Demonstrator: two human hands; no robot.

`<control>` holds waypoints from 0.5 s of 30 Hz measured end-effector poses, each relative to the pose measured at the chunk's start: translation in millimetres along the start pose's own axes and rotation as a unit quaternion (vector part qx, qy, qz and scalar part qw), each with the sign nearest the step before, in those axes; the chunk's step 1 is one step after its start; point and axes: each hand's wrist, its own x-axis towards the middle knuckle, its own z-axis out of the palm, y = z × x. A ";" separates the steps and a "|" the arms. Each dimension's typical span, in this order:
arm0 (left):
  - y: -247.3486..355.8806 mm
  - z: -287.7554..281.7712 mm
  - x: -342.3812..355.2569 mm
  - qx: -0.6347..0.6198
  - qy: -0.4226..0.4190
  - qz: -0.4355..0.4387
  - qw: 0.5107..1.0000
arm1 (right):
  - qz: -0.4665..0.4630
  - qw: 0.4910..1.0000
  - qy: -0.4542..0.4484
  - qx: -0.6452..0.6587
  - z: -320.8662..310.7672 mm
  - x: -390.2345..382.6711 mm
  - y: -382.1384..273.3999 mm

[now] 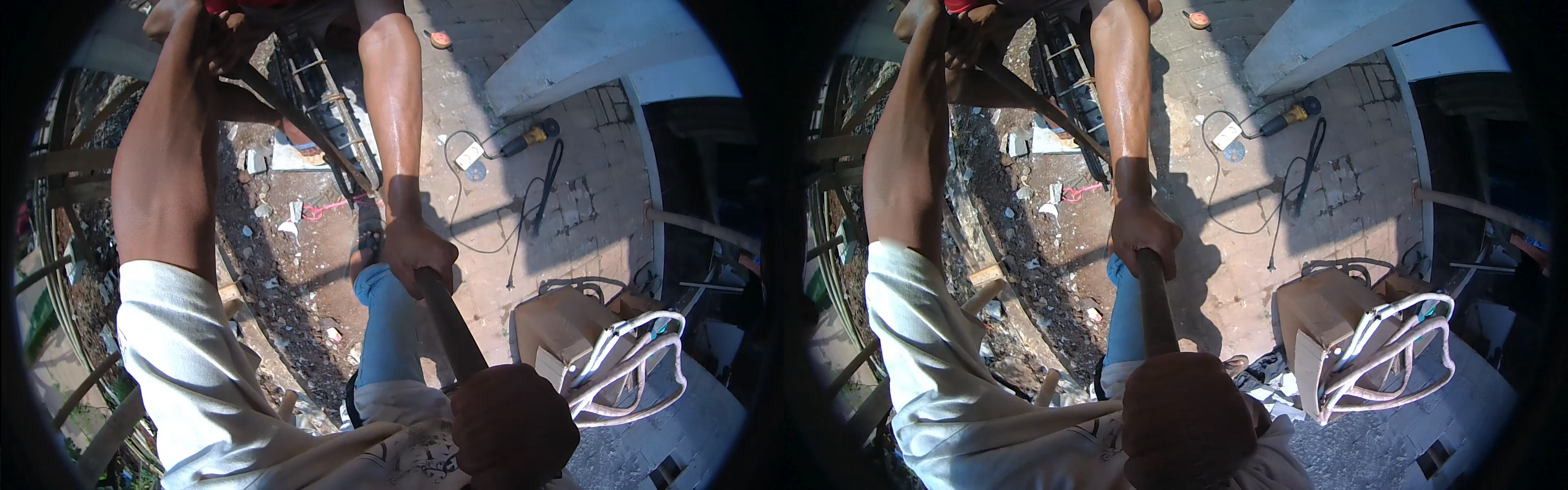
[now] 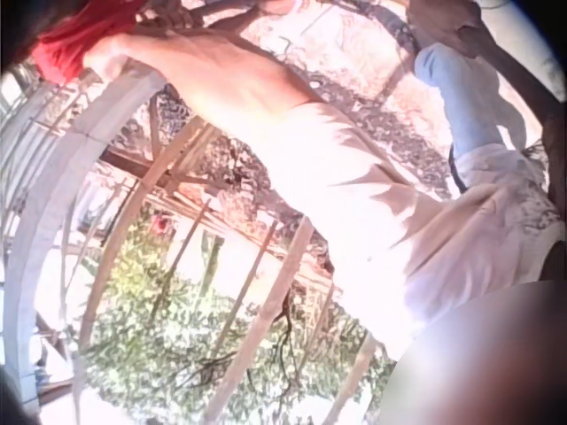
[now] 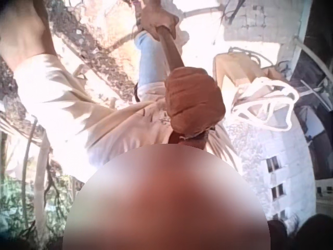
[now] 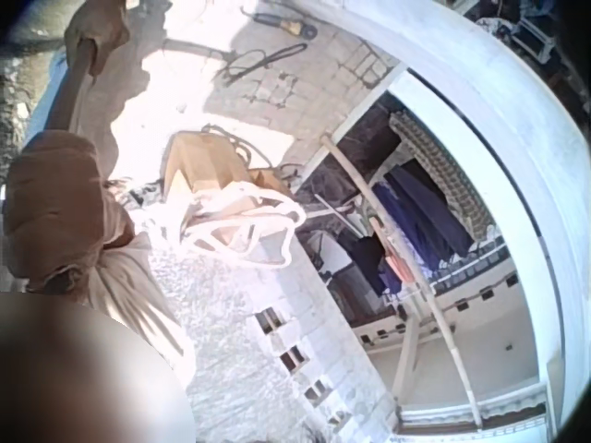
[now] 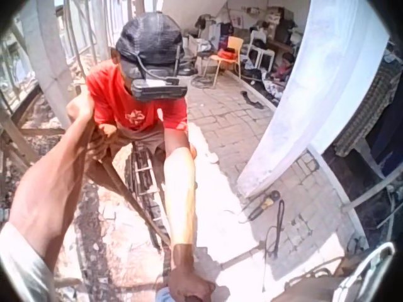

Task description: The person bends a long metal rod by hand, then uses an angle grinder to cut the rod while kneeling on the ground. Sparks are visible during cutting. The person handles the rod and grinder with both hands.

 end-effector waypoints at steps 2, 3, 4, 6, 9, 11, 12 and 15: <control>14.1 4.2 -16.3 -0.025 0.013 0.008 1.000 | -0.004 1.000 -0.005 0.016 -4.8 -3.2 -2.7; 16.3 5.0 -22.2 -0.033 0.026 0.005 0.999 | -0.003 1.000 -0.009 0.023 -7.0 -5.6 -3.2; 17.2 7.6 -26.2 -0.043 0.033 0.008 0.999 | -0.003 0.999 -0.010 0.030 -9.1 -8.8 -2.6; 13.3 10.3 -29.2 -0.052 0.053 0.005 0.997 | -0.010 0.999 0.007 0.036 -12.4 -16.5 -1.1; 7.6 10.3 -24.1 -0.037 0.083 0.002 0.996 | -0.025 0.999 0.036 0.007 -14.6 -29.9 0.4; 11.5 5.6 -18.4 -0.048 0.116 -0.017 0.992 | -0.007 0.997 0.001 -0.074 -11.6 -37.4 -3.6; 16.3 1.4 -15.0 -0.040 0.134 -0.032 0.990 | -0.008 0.996 0.016 -0.093 -10.9 -40.4 -8.0; 18.4 -29.5 -11.1 0.005 0.182 -0.121 0.976 | 0.000 0.991 0.031 -0.128 -2.1 -50.4 -17.3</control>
